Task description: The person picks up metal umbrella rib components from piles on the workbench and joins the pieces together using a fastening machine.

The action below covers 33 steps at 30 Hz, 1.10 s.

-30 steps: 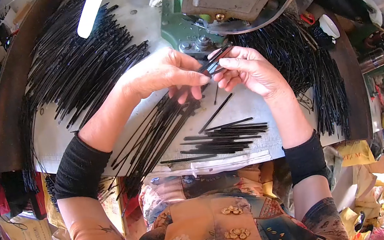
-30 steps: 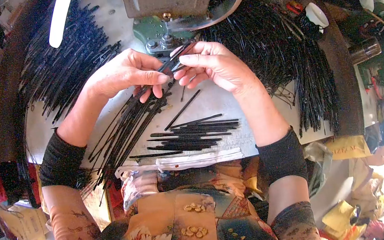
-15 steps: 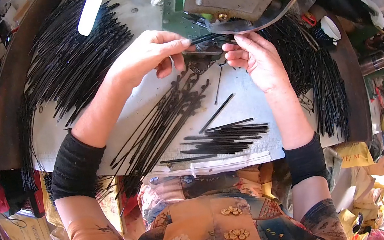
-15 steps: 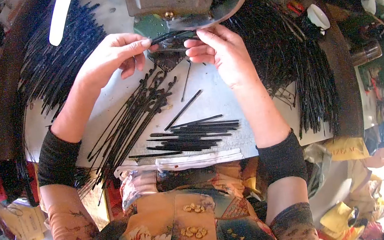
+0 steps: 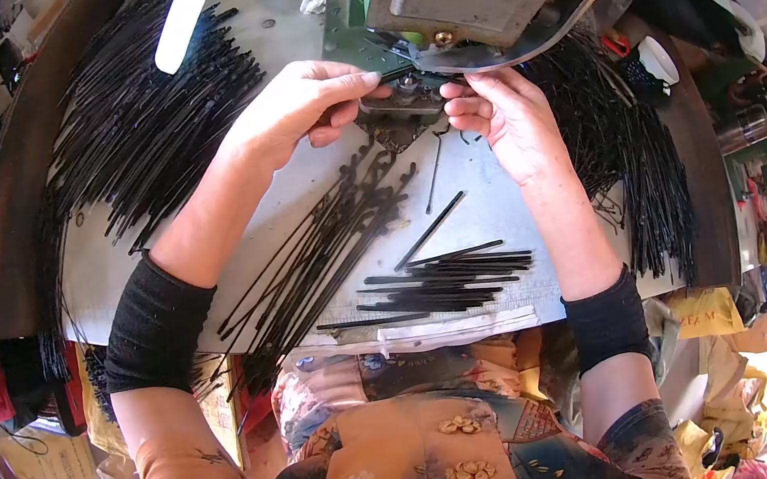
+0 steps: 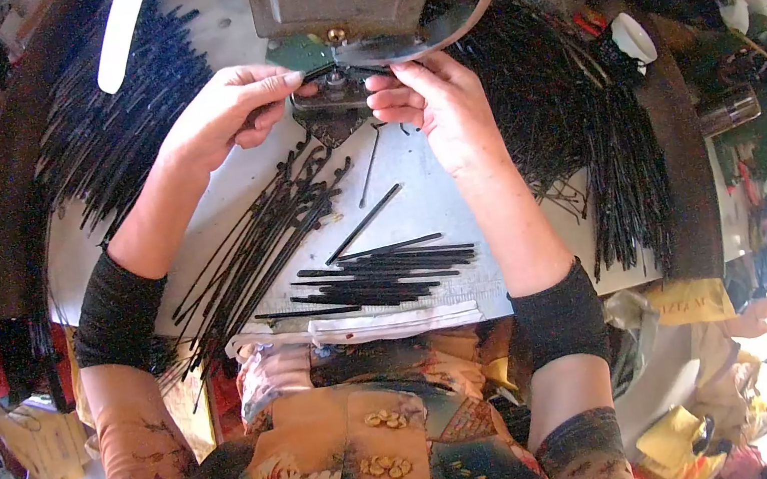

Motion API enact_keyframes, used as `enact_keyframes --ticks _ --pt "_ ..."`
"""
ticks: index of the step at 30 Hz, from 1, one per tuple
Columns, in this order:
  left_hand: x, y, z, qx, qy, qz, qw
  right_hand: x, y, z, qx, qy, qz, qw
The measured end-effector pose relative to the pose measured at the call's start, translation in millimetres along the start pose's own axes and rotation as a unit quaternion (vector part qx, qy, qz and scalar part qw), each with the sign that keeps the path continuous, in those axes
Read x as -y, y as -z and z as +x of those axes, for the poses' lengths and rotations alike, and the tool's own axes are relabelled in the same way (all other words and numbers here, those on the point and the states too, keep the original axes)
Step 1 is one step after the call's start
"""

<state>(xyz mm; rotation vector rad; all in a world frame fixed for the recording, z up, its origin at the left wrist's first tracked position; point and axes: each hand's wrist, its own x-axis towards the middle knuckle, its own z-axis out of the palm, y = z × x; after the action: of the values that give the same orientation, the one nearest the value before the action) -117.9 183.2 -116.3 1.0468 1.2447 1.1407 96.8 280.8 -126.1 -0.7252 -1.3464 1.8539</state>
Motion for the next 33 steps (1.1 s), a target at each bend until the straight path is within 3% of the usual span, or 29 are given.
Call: enact_keyframes --ticks 14,25,31,33 --pt "-7.9 2.9 1.3 0.002 0.030 0.026 0.999 3.5 2.1 0.9 0.009 -0.014 -0.008 1.000" --pt "-6.6 0.1 2.3 -0.009 -0.025 0.090 0.996 -3.8 14.2 7.7 0.027 -0.060 0.042 0.997" --pt "-9.8 0.4 -0.9 0.005 -0.028 0.098 0.995 0.8 7.3 1.2 0.014 0.031 0.042 0.999" --pt "-15.7 3.3 -6.1 0.049 -0.021 0.128 0.990 4.2 4.2 -2.9 -0.011 0.090 -0.106 0.990"
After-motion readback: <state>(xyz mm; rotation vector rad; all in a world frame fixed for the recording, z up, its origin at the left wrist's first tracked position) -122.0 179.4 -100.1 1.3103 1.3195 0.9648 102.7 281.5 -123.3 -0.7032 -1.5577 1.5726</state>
